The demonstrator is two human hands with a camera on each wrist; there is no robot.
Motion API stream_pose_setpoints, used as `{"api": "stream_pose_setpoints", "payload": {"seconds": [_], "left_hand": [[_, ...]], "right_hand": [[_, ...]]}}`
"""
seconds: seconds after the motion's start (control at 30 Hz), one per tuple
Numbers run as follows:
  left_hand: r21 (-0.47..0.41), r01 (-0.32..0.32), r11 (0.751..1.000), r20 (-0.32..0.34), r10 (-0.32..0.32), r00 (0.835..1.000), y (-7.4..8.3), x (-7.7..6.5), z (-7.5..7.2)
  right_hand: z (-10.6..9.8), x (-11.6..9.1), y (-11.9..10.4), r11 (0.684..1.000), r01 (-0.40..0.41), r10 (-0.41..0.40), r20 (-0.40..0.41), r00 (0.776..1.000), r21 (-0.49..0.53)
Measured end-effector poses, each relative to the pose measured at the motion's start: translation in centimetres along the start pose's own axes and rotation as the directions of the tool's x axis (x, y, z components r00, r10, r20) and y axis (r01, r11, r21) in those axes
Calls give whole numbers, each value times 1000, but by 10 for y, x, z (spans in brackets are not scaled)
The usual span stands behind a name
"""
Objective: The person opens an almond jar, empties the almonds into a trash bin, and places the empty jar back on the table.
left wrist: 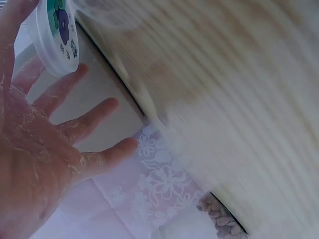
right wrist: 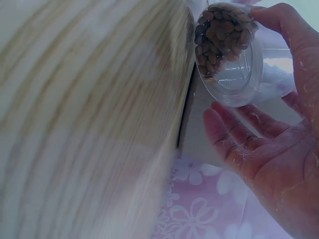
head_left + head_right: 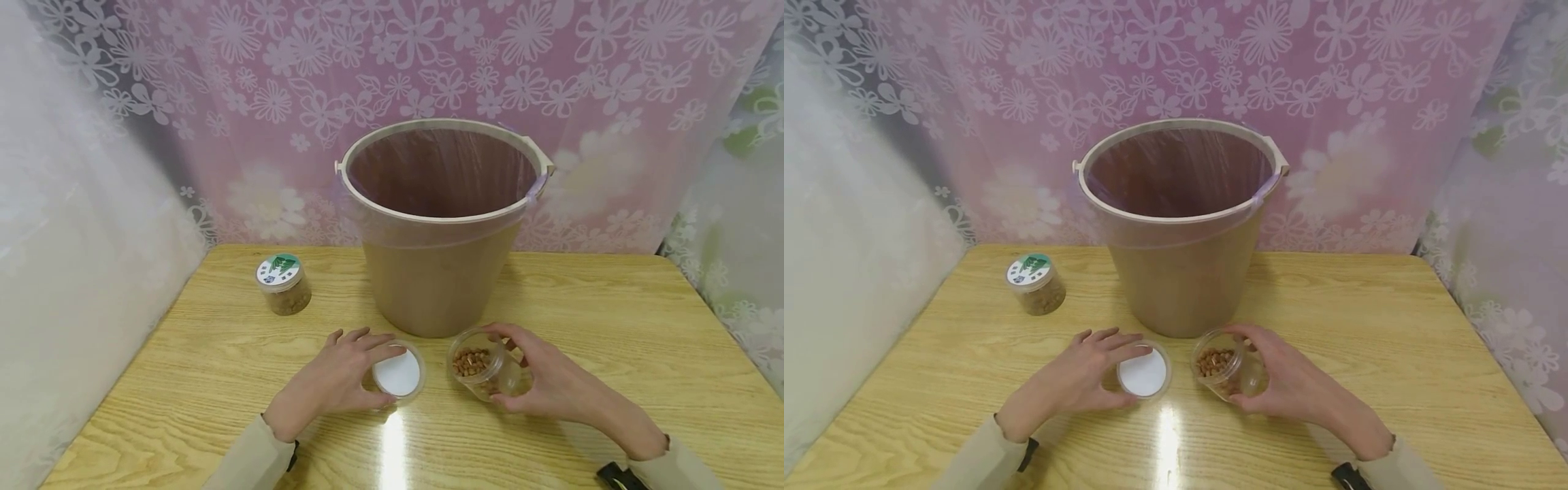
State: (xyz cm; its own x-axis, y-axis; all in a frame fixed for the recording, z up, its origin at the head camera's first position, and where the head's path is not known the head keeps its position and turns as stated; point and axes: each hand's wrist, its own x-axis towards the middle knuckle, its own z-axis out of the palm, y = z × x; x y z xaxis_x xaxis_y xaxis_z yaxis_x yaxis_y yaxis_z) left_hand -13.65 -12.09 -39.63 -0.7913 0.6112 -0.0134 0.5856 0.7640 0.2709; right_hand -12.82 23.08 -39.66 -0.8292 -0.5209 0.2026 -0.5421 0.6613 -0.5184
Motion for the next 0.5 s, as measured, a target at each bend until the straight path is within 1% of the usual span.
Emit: {"api": "stream_pose_setpoints", "payload": {"seconds": [0.1,0.3,0.5], "left_hand": [[16,13,1000,3,-13,1000,-2,0,1],[28,35,999,13,-35,999,-4,0,2],[16,51,999,29,-52,998,-6,0,4]], "right_hand": [[-1,-2,2,1000,-16,16,8,1000,8],[-1,-4,5,1000,-13,13,-8,1000,-15],[-1,-5,7,999,-10,10,-12,1000,-33]]}}
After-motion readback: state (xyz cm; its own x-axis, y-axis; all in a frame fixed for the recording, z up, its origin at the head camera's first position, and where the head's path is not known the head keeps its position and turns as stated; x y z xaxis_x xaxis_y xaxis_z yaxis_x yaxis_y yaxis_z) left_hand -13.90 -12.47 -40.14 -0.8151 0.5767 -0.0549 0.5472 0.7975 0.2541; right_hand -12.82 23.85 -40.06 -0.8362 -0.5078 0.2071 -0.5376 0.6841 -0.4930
